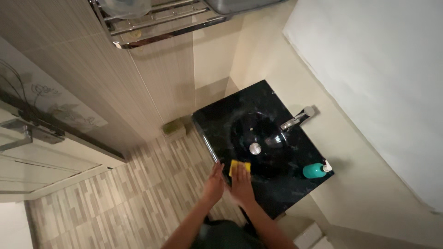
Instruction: The person sprays a cleaning solution onto a black marble bathroom sink and wipes the surface with a yellow sponge. They repeatedly spray and wipe the sink basin and countertop throughout the clip.
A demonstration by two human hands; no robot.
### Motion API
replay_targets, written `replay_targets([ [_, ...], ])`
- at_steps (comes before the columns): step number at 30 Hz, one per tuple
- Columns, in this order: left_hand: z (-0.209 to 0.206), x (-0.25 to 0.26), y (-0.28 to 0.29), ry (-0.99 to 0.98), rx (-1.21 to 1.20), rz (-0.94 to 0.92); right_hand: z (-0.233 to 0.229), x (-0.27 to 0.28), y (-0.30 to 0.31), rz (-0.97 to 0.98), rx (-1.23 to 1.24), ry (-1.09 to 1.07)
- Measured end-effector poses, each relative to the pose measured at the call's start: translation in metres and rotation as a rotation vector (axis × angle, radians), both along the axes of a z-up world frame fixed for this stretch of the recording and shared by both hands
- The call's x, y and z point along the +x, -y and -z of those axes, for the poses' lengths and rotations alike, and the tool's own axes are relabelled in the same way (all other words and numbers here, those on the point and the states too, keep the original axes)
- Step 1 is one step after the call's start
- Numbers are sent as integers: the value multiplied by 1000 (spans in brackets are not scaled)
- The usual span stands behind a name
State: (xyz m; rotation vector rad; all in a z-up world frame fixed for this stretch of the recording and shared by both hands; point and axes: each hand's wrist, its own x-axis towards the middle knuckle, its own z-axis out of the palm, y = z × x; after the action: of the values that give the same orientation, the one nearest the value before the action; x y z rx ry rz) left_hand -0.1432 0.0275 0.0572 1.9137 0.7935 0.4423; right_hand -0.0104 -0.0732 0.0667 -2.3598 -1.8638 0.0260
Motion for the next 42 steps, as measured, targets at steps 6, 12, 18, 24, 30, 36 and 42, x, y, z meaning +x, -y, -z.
replay_targets([
  [6,16,-4,-3,-21,-100,-53,-25,-22,26,62,-384,-75],
  [12,22,-7,-21,21,-61,-91,-10,-18,1,77,-235,-57],
  [18,16,-4,-26,4,-37,-3,-4,-11,-39,88,-79,2],
  [24,22,-2,-28,36,-25,-19,-31,-39,2,160,-457,-143],
  [30,25,1,-25,-53,-43,2,13,-11,-22,95,-71,-26],
  [36,18,18,-13,24,31,-26,9,-19,82,33,-125,-184],
  [42,8,31,-15,-16,-43,-57,13,-10,32,2,-106,-63],
])
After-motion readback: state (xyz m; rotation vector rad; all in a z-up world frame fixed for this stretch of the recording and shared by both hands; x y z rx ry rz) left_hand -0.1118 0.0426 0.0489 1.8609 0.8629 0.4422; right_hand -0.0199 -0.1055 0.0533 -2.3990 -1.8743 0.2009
